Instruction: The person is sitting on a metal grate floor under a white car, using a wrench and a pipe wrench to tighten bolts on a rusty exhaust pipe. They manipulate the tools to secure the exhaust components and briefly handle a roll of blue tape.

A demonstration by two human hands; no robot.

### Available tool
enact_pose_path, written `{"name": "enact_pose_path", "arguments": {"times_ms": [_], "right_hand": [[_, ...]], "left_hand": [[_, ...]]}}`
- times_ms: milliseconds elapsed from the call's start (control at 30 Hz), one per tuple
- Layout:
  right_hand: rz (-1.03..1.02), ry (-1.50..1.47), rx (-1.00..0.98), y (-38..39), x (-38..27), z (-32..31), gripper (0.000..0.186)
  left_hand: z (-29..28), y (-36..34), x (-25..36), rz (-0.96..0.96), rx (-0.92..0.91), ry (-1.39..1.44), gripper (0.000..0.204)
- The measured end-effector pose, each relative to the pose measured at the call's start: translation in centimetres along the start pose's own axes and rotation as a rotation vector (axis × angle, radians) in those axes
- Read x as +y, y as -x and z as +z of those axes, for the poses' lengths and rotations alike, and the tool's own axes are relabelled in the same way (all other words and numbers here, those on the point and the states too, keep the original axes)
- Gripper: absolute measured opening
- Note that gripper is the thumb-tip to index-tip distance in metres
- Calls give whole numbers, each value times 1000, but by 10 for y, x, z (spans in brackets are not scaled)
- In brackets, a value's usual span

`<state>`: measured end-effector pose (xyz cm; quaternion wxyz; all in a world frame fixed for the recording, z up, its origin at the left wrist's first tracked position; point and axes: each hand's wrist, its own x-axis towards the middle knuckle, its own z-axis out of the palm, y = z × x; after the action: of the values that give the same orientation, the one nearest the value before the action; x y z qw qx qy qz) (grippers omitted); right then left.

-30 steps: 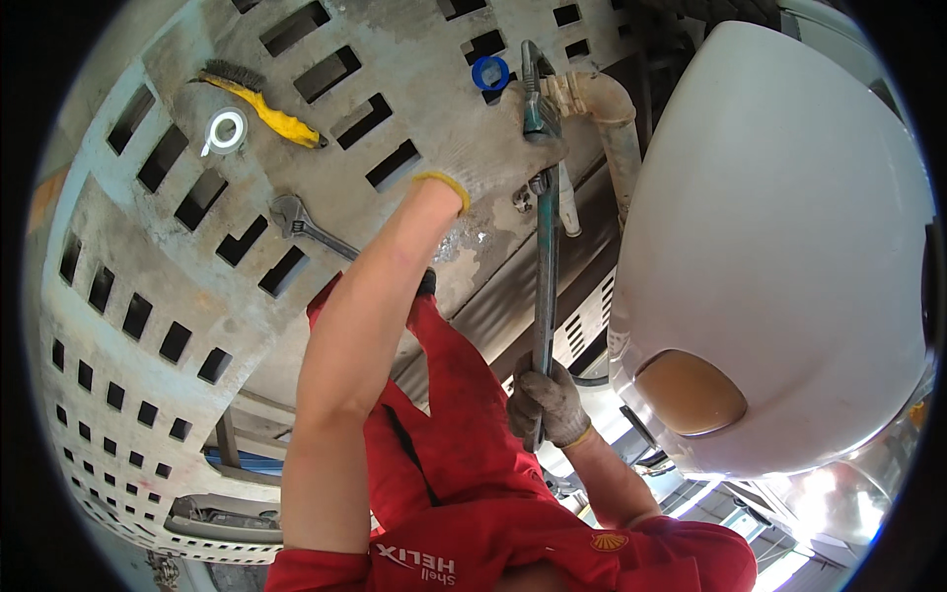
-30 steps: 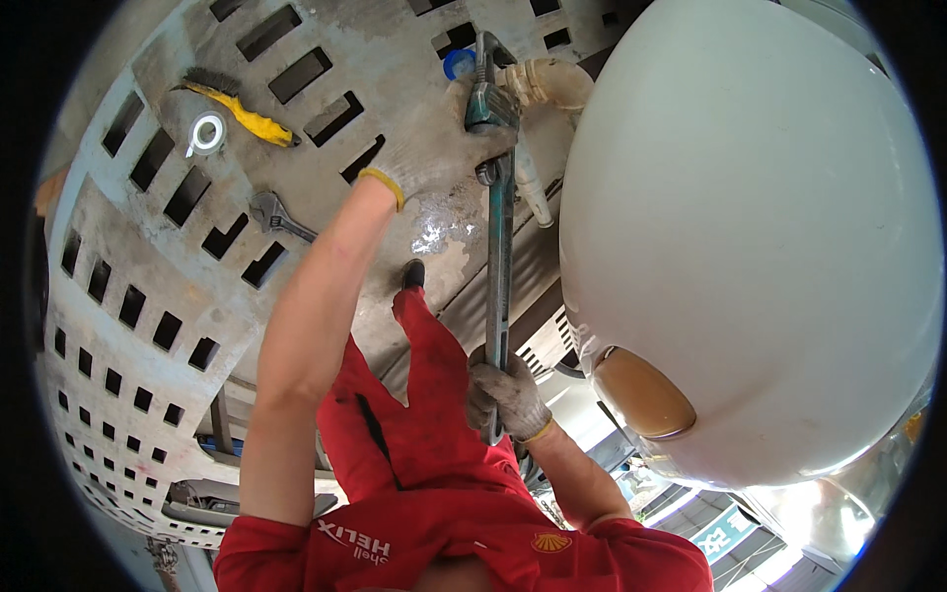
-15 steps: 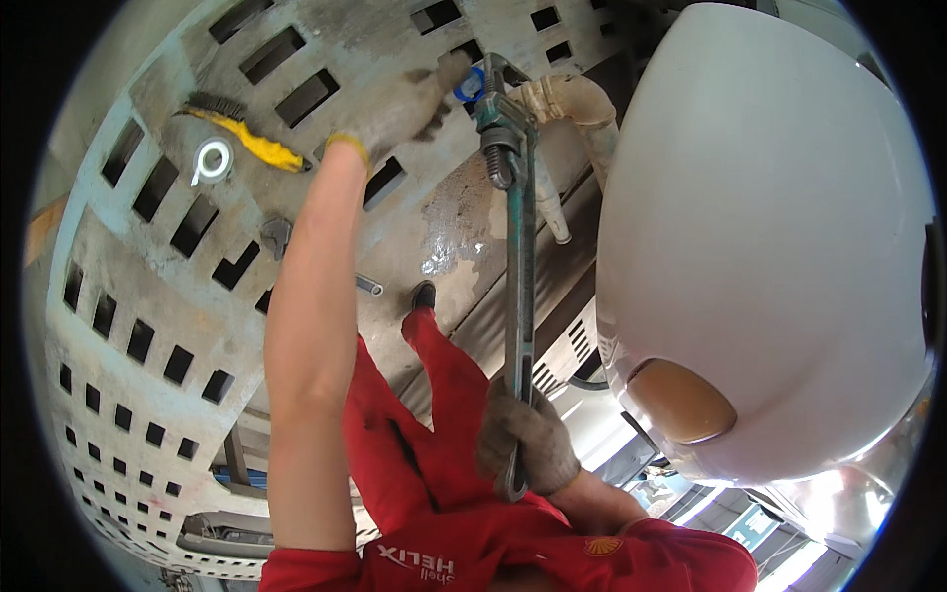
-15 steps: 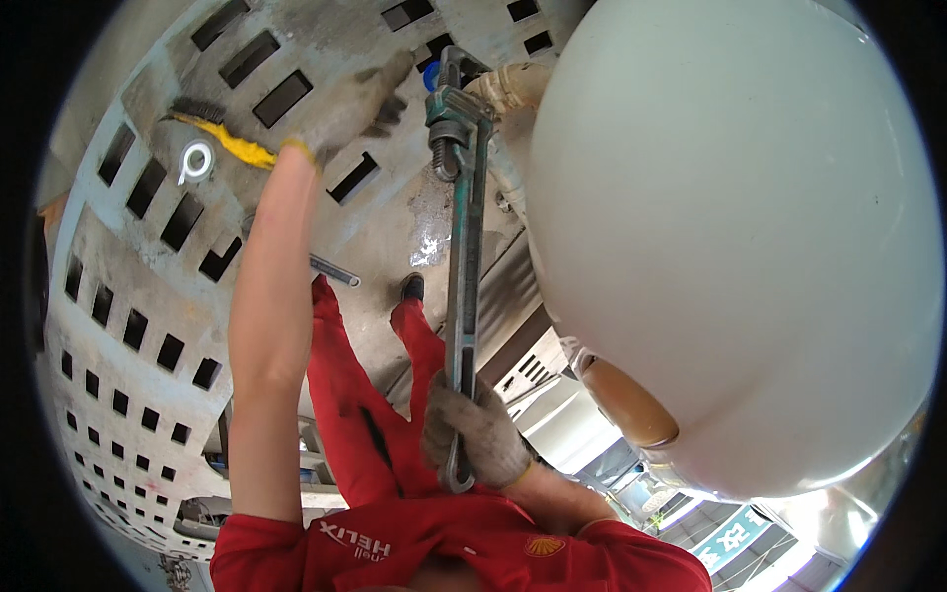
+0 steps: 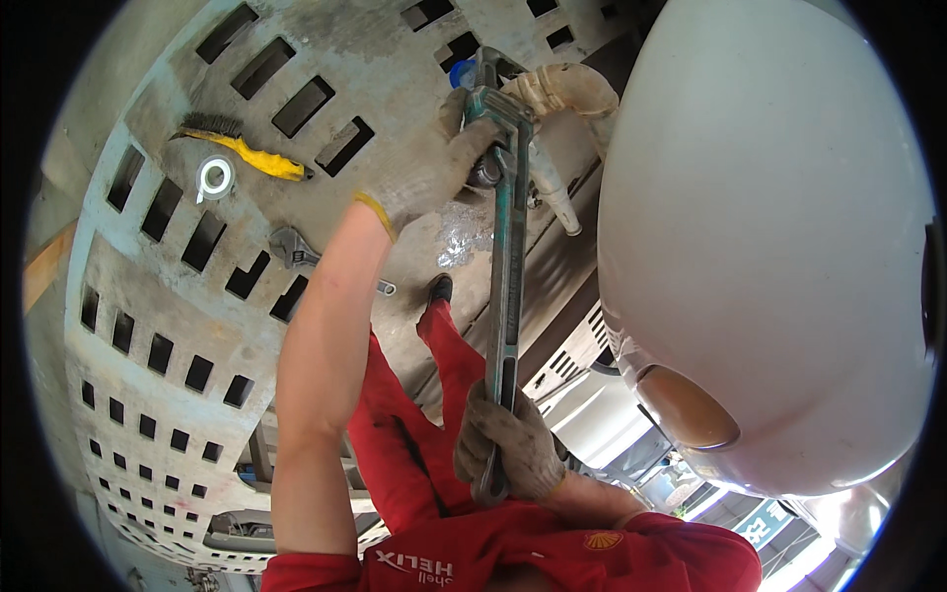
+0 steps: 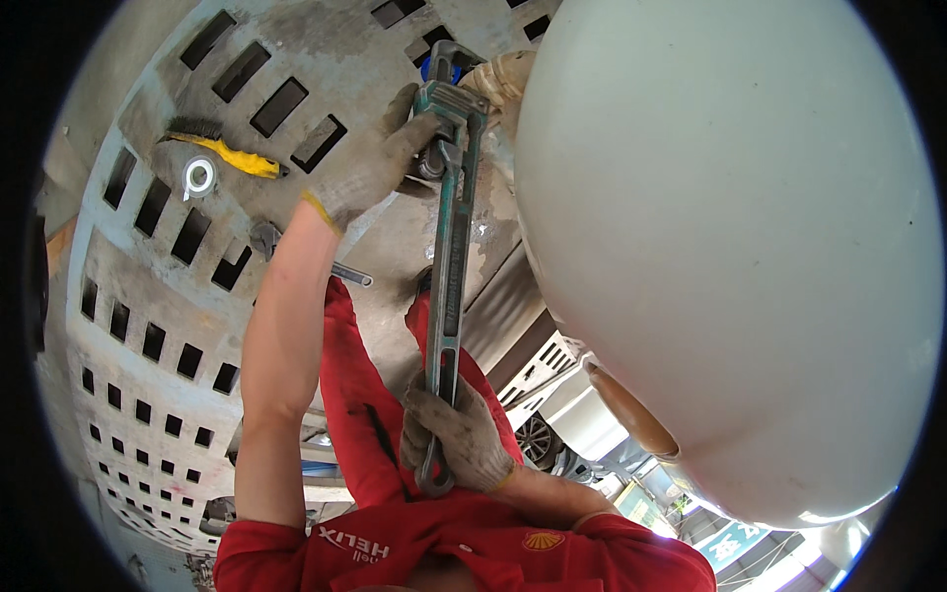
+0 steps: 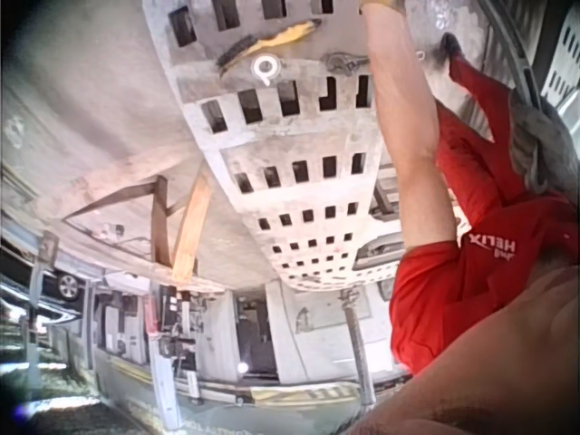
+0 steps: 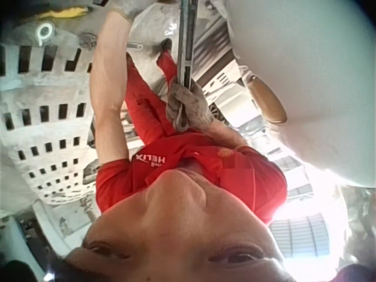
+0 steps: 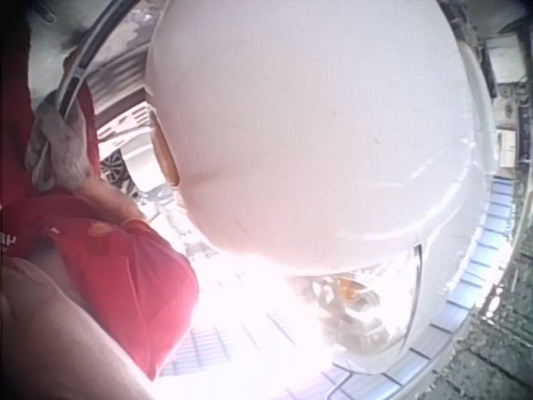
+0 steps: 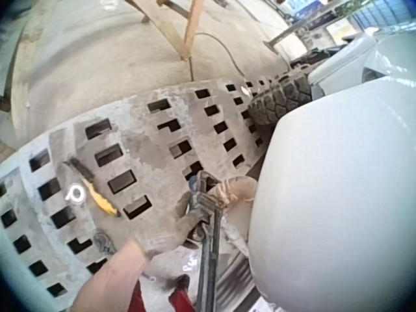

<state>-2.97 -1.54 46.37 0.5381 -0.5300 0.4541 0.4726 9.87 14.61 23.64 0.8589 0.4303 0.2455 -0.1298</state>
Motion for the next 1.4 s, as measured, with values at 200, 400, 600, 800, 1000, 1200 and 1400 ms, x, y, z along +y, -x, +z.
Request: {"name": "enact_pose_path", "arguments": {"times_ms": [200, 400, 600, 800, 1000, 1200, 1400], "right_hand": [[-2, -18, 2, -2, 1, 10, 14], [-16, -20, 30, -1, 1, 26, 14], [2, -10, -12, 3, -5, 22, 17], [-17, -30, 30, 13, -7, 36, 20], [62, -133, 43, 23, -26, 71, 12], [62, -154, 58, 28, -31, 58, 15], [91, 135, 125, 24, -27, -12, 15]], "left_hand": [[-3, -12, 29, -28, 36, -825, 90], [-29, -24, -4, 79, -91, -315, 79], [-92, -77, -9, 85, 143, 48, 84], [5, -135, -7, 82, -62, 239, 65], [6, -158, -30, 8, -103, 686, 50], [9, -157, -32, 100, -133, 650, 62], [13, -144, -37, 182, -123, 534, 70]]}}
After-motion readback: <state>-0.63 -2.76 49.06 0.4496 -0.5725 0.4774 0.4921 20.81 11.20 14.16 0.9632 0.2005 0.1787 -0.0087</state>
